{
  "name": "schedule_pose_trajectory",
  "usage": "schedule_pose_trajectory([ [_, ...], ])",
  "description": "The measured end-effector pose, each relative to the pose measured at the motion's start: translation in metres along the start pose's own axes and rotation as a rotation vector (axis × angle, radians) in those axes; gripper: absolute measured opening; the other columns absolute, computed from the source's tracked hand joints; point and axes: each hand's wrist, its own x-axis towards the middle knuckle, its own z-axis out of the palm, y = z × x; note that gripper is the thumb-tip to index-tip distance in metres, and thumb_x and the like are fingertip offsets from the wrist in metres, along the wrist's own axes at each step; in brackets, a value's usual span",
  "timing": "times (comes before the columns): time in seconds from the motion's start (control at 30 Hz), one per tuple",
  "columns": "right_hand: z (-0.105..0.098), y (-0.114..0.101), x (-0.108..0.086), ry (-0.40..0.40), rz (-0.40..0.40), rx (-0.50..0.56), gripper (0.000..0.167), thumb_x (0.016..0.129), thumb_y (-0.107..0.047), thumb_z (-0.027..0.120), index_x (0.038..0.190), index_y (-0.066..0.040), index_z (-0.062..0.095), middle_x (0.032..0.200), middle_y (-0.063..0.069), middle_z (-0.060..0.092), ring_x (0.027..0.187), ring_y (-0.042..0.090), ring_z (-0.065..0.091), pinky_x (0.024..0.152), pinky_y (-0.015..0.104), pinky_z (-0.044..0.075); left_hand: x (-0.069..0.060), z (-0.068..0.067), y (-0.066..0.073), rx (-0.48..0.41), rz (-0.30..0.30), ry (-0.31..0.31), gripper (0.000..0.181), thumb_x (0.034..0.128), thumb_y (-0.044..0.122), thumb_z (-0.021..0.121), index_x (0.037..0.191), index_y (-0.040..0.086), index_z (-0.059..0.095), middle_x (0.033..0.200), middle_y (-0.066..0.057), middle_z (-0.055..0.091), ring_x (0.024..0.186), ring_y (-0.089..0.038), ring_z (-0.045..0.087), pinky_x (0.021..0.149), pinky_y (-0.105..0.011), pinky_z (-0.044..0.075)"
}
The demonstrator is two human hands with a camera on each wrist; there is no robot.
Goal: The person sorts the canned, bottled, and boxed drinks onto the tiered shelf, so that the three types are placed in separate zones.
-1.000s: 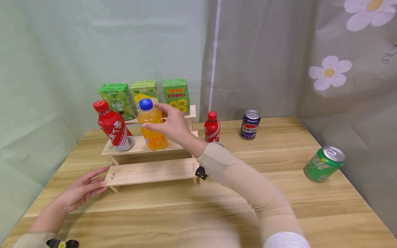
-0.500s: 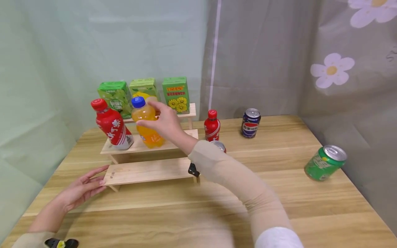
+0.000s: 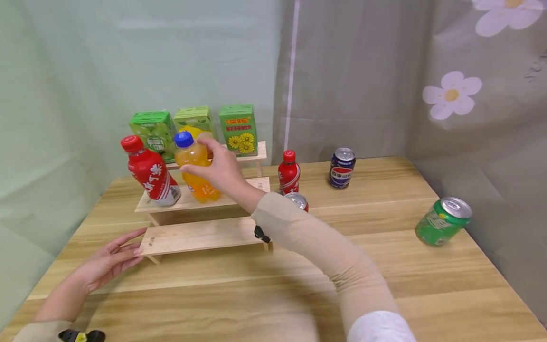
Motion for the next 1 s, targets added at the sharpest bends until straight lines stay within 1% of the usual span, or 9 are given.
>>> schedule_pose_trajectory([
  [0.1,-0.002,0.000,0.000,-0.026,-0.005,-0.020,0.073,0.078,-0.024,0.079,0.140,-0.014,0.044,0.128,0.003,0.057,0.108,0.017,0.057,0.091,0.026,0.053,0.000,0.000,0.000,0.012,-0.006,0.010,0.046,0.0968,0.000,0.049,0.122,0.038,0.057,0.110,0.012,0.060,0.101,-0.008,0.063,0.090,-0.025,0.055],
  [0.23,-0.006,-0.002,-0.001,-0.065,-0.017,-0.041,0.078,0.076,-0.021,0.081,0.143,-0.015,0.040,0.136,0.002,0.052,0.114,0.018,0.055,0.100,0.029,0.049,-0.001,0.002,0.001,0.028,-0.023,0.027,0.044,0.0963,0.002,0.051,0.120,0.039,0.057,0.109,0.013,0.061,0.101,-0.007,0.063,0.091,-0.024,0.055],
  [0.33,-0.012,-0.004,-0.003,-0.079,-0.016,-0.062,0.079,0.076,-0.022,0.081,0.143,-0.018,0.040,0.137,0.002,0.051,0.116,0.018,0.053,0.103,0.031,0.048,-0.001,0.003,0.000,0.034,-0.028,0.029,0.044,0.0959,0.003,0.052,0.118,0.039,0.058,0.109,0.012,0.062,0.101,-0.007,0.063,0.090,-0.024,0.054],
  [0.43,-0.019,-0.008,-0.006,-0.079,-0.013,-0.077,0.076,0.076,-0.023,0.082,0.141,-0.019,0.043,0.134,0.002,0.053,0.116,0.019,0.053,0.103,0.031,0.048,-0.001,0.002,0.000,0.030,-0.020,0.017,0.043,0.0957,0.003,0.053,0.119,0.039,0.058,0.109,0.012,0.061,0.101,-0.007,0.063,0.091,-0.025,0.054],
  [0.5,-0.025,-0.009,-0.008,-0.076,-0.019,-0.090,0.074,0.075,-0.023,0.082,0.139,-0.018,0.045,0.133,0.004,0.054,0.116,0.021,0.054,0.103,0.031,0.048,-0.002,0.002,0.001,0.031,-0.018,0.017,0.043,0.0957,0.003,0.053,0.119,0.039,0.058,0.109,0.012,0.061,0.102,-0.007,0.063,0.091,-0.024,0.054],
  [0.67,-0.046,-0.012,-0.016,-0.052,-0.062,-0.095,0.069,0.076,-0.021,0.081,0.136,-0.012,0.048,0.130,0.010,0.056,0.115,0.028,0.055,0.102,0.037,0.048,-0.002,0.002,0.002,0.027,-0.022,0.021,0.043,0.0957,0.003,0.053,0.117,0.040,0.058,0.109,0.012,0.062,0.101,-0.007,0.063,0.091,-0.024,0.054],
  [0.87,-0.070,-0.009,-0.022,-0.004,-0.096,-0.136,0.068,0.076,-0.022,0.081,0.135,-0.011,0.049,0.129,0.010,0.057,0.115,0.028,0.054,0.096,0.038,0.052,-0.002,0.002,0.002,0.041,-0.032,0.046,0.043,0.0957,0.004,0.054,0.118,0.040,0.057,0.108,0.013,0.061,0.101,-0.006,0.063,0.091,-0.025,0.054],
  [0.93,-0.078,-0.005,-0.023,0.015,-0.098,-0.159,0.067,0.076,-0.021,0.081,0.134,-0.010,0.050,0.128,0.011,0.058,0.114,0.027,0.055,0.097,0.038,0.051,-0.002,0.002,0.003,0.054,-0.041,0.062,0.043,0.0955,0.005,0.054,0.119,0.040,0.057,0.108,0.013,0.061,0.100,-0.007,0.063,0.091,-0.025,0.054],
  [1.0,-0.086,-0.002,-0.025,0.032,-0.085,-0.181,0.066,0.077,-0.020,0.081,0.134,-0.009,0.050,0.128,0.012,0.058,0.115,0.027,0.056,0.099,0.038,0.050,-0.002,0.003,0.003,0.058,-0.045,0.064,0.042,0.0953,0.005,0.055,0.121,0.039,0.057,0.108,0.012,0.060,0.100,-0.007,0.063,0.091,-0.025,0.054],
])
